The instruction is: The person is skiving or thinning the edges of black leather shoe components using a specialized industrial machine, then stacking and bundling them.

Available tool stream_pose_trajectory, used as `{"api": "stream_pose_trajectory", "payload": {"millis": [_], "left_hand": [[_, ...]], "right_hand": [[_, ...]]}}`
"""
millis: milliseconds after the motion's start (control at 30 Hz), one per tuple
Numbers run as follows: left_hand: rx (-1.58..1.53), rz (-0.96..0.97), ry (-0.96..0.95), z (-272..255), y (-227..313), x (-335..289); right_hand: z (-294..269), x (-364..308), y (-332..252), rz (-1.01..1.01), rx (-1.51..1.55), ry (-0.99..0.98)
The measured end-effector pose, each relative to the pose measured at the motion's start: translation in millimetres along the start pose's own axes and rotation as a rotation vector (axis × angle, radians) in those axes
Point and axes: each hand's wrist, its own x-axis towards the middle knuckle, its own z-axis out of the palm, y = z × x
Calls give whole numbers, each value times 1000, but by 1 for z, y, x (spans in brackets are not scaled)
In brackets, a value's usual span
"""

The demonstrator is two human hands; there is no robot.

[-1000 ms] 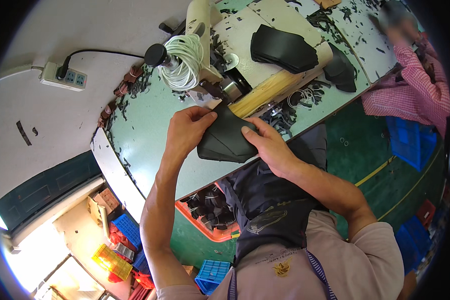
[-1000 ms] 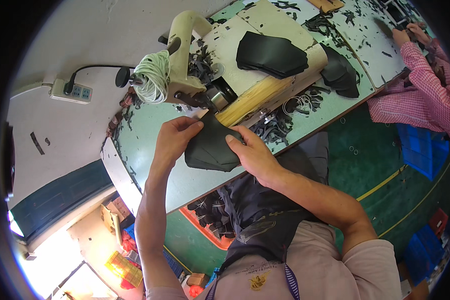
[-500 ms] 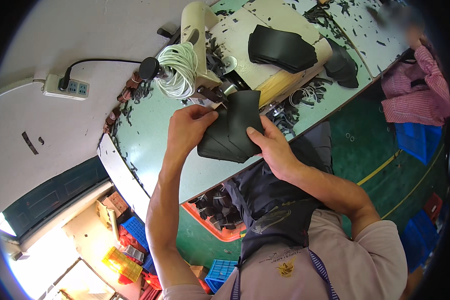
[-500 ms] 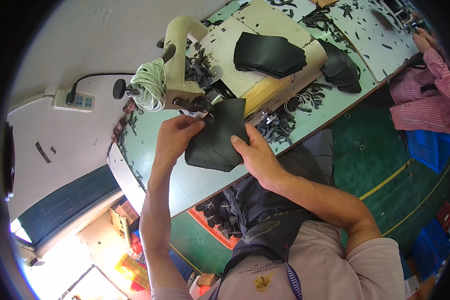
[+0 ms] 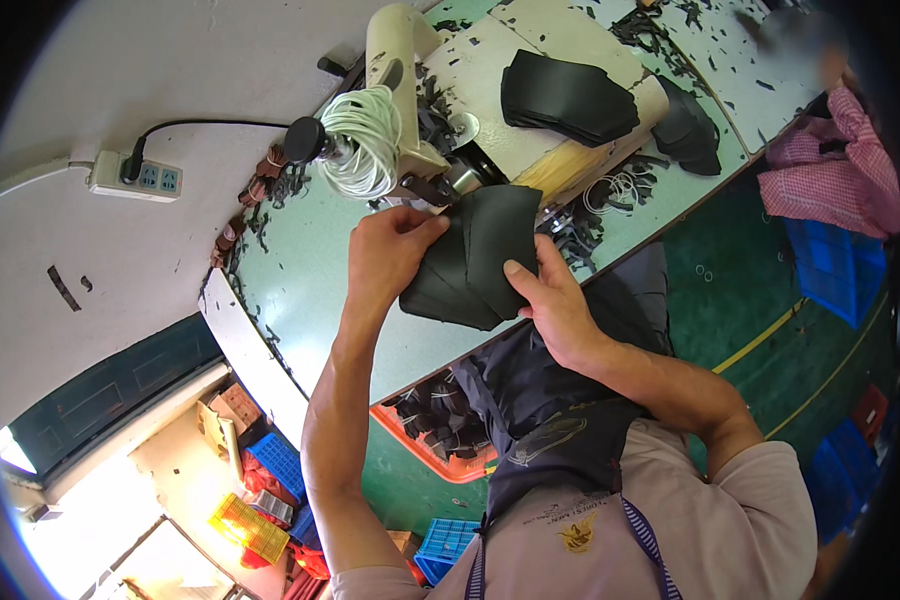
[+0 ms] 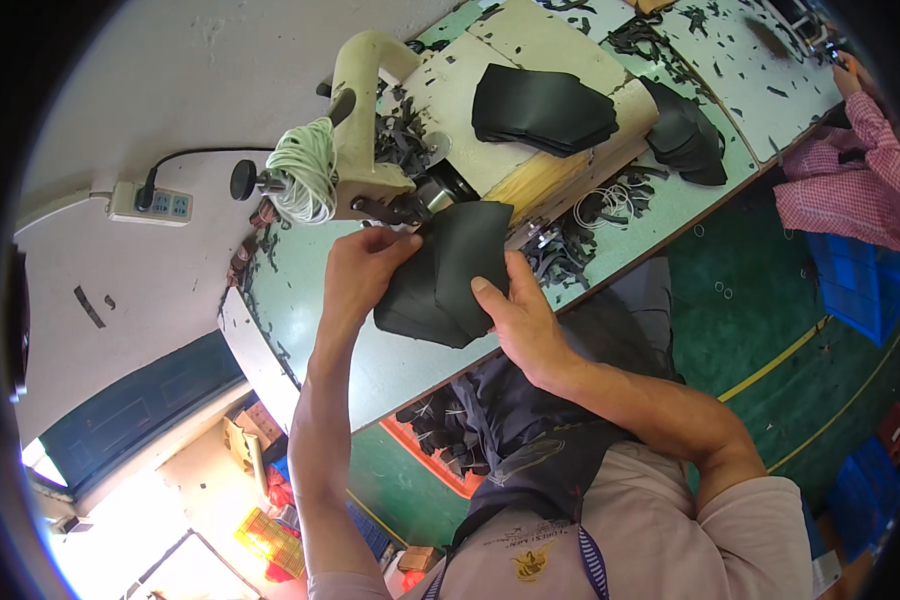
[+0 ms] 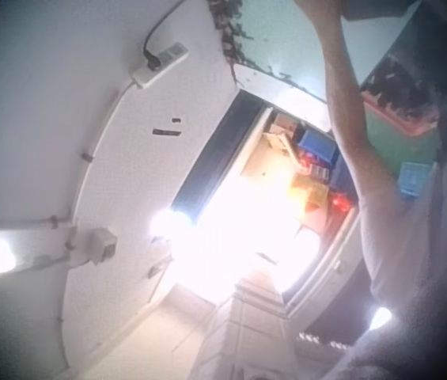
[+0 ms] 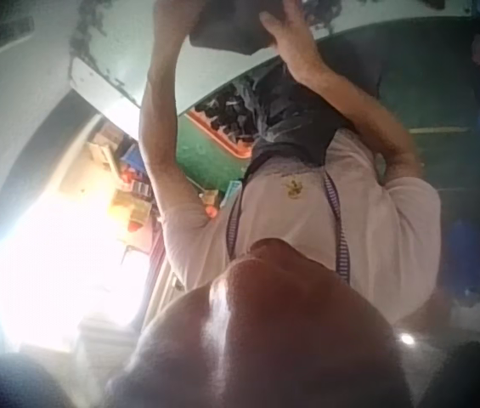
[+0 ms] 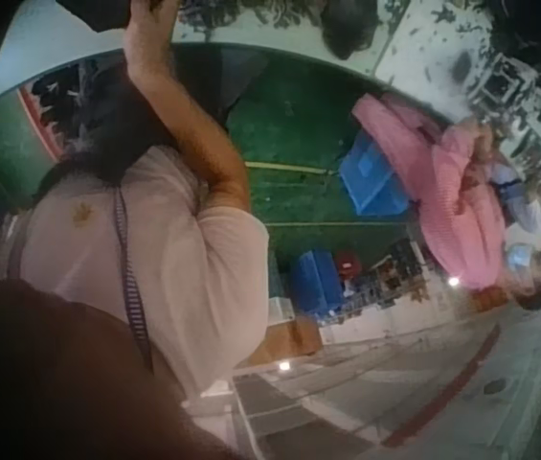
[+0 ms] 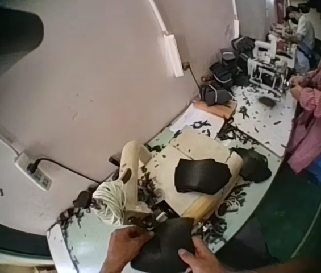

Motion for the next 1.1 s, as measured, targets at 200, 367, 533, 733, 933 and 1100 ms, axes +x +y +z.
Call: {"api": "stream_pose_trajectory", "payload": {"millis": [200,367,533,733,933,1100], "left_hand": [[-482,68,-63,2,-22,-4],[-106,24,-6,5,-2,4],[-513,74,-116,2,-25,2],[-48,8,22,7,9,5],[-443,126,-92,5,-27,0],[-90,-14,4,2,-3,-2]], "right_hand": [[-6,2,2,-15,48,11],[-2,1,4,-57,116,26],[-6,1,-2,-48,147,1],[-7,3,-4,-49,173,-13],[-8,-2,-4,-85,157,-35],[-3,-2,3,-90,178,-19]]}}
